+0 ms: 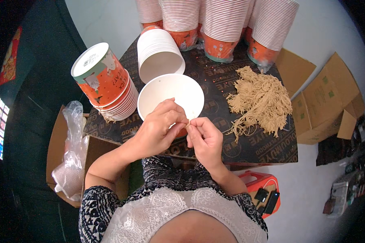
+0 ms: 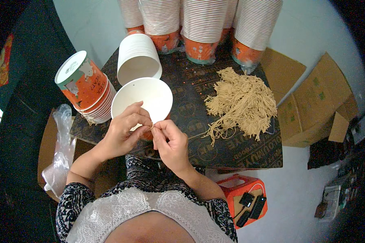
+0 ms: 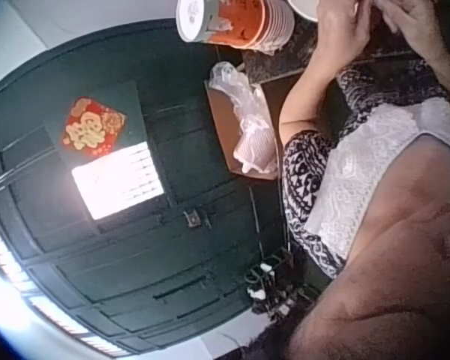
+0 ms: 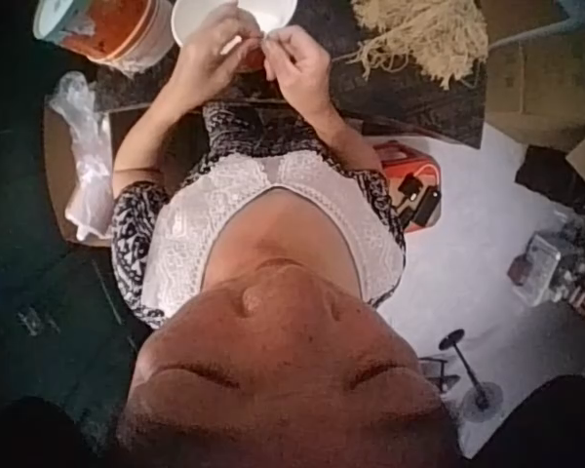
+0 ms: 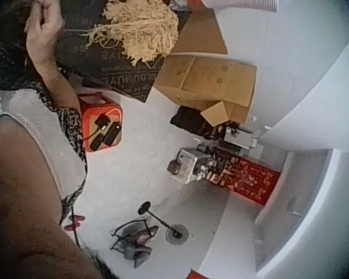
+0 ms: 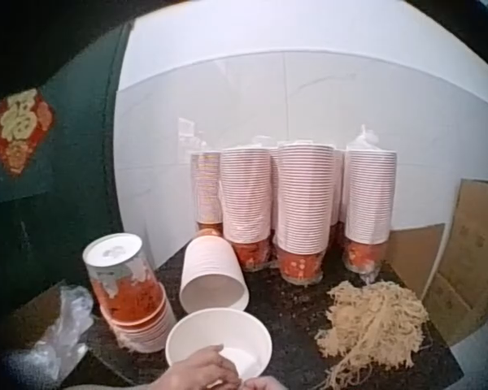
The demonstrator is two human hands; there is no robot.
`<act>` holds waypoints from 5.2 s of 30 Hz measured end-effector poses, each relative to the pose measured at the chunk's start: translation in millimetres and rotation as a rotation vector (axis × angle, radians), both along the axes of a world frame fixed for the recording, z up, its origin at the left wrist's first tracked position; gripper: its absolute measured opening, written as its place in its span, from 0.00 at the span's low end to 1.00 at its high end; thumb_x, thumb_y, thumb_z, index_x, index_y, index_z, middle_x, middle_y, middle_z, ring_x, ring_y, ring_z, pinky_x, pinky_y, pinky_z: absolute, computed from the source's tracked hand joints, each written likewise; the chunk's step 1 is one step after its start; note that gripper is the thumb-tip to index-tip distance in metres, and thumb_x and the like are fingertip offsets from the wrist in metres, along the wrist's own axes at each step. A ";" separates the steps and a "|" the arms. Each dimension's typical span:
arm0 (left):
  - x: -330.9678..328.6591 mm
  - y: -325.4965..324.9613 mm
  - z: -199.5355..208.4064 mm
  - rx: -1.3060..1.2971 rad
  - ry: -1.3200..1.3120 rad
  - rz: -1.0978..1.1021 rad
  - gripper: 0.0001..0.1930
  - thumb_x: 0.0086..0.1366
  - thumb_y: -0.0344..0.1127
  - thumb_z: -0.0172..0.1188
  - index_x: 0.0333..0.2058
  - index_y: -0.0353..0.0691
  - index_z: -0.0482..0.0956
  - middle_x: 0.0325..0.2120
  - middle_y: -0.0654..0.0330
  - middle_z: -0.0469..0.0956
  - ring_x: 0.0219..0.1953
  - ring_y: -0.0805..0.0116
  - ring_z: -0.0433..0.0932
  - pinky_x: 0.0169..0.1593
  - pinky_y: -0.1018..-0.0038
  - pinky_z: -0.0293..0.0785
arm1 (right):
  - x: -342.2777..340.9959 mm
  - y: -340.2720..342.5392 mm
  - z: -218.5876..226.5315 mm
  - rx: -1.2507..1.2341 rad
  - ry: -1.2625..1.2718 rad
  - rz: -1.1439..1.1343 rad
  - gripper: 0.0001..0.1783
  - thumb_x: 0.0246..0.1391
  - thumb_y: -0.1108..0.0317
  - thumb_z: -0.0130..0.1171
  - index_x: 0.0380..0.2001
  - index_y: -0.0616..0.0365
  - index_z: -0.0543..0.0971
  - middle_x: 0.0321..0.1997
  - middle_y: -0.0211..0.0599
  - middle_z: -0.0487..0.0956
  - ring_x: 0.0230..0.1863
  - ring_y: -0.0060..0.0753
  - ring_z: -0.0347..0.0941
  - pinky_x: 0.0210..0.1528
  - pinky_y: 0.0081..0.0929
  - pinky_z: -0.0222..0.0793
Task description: Attaching twine handles to paper buckets by threading and knotting them through pre-punched holes.
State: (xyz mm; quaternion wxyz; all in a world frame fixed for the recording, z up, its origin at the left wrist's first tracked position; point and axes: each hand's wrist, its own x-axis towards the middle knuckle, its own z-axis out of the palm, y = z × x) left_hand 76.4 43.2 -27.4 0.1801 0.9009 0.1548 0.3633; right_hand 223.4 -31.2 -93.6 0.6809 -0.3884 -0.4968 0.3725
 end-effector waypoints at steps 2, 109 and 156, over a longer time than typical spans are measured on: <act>0.0 0.7 0.6 0.008 -0.008 -0.010 0.09 0.54 0.19 0.64 0.33 0.35 0.76 0.32 0.55 0.77 0.39 0.54 0.78 0.55 0.57 0.73 | -0.9 0.0 2.0 0.009 0.004 -0.021 0.02 0.64 0.76 0.54 0.36 0.64 0.74 0.21 0.24 0.74 0.21 0.10 0.67 0.22 0.14 0.62; -20.6 -48.1 -30.5 -0.354 -0.174 0.022 0.01 0.62 0.23 0.60 0.30 0.34 0.78 0.22 0.53 0.77 0.21 0.57 0.78 0.26 0.69 0.73 | 21.2 -30.5 24.4 0.160 -0.633 0.020 0.07 0.52 0.75 0.65 0.35 0.64 0.79 0.29 0.43 0.81 0.26 0.42 0.79 0.29 0.31 0.72; -19.9 -28.2 -12.2 0.155 -0.163 0.222 0.16 0.52 0.21 0.64 0.40 0.35 0.74 0.37 0.51 0.77 0.43 0.51 0.77 0.56 0.51 0.70 | 14.9 -22.0 -5.4 0.329 -0.798 -0.613 0.11 0.33 0.79 0.65 0.21 0.55 0.74 0.42 0.36 0.72 0.47 0.46 0.65 0.51 0.42 0.56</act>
